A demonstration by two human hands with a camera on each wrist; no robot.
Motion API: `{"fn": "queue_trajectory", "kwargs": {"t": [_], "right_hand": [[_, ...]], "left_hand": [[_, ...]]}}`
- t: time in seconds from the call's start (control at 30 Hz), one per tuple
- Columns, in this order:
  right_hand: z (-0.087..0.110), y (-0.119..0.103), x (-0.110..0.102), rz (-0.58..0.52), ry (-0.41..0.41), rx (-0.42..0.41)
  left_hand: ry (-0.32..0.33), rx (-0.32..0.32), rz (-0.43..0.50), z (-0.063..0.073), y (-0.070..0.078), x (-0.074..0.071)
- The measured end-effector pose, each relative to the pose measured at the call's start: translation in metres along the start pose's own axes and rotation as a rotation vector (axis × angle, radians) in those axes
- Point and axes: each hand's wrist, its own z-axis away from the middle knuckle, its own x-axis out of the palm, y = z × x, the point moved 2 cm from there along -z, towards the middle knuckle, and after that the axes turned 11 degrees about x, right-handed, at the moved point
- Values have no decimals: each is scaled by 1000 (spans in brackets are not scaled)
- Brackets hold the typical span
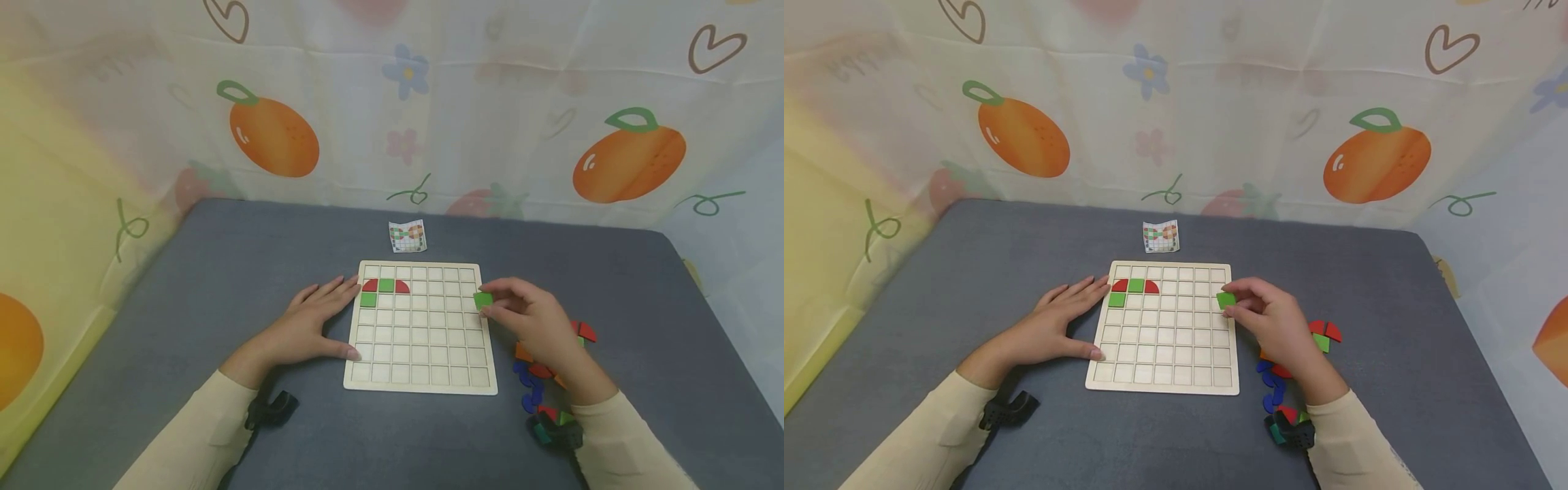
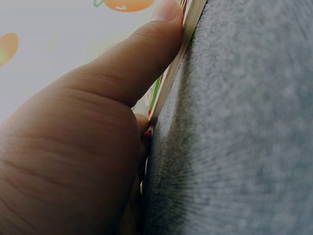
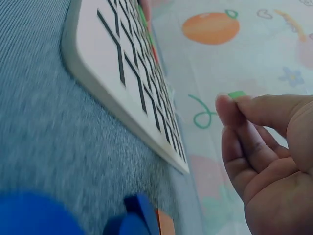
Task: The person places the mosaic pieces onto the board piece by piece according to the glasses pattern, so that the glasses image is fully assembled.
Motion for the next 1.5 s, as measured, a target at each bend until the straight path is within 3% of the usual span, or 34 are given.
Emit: {"fn": "queue_trajectory", "kwargs": {"t": [0.23,0.47,1.1,1.5], "right_hand": [[-5,-11,12,8,-33,-4],[-14,-16,29,-76,-70,-30],[-31,-35,77,-78,-147,-47],[-48,-38,101,170,-109,-15]], "left_hand": [[1,3,-2,1,-1,0],[-1,-2,-3,0,-1,0],[7,17,-4,1,-3,1],[0,8,-13,1,-4,1]]}}
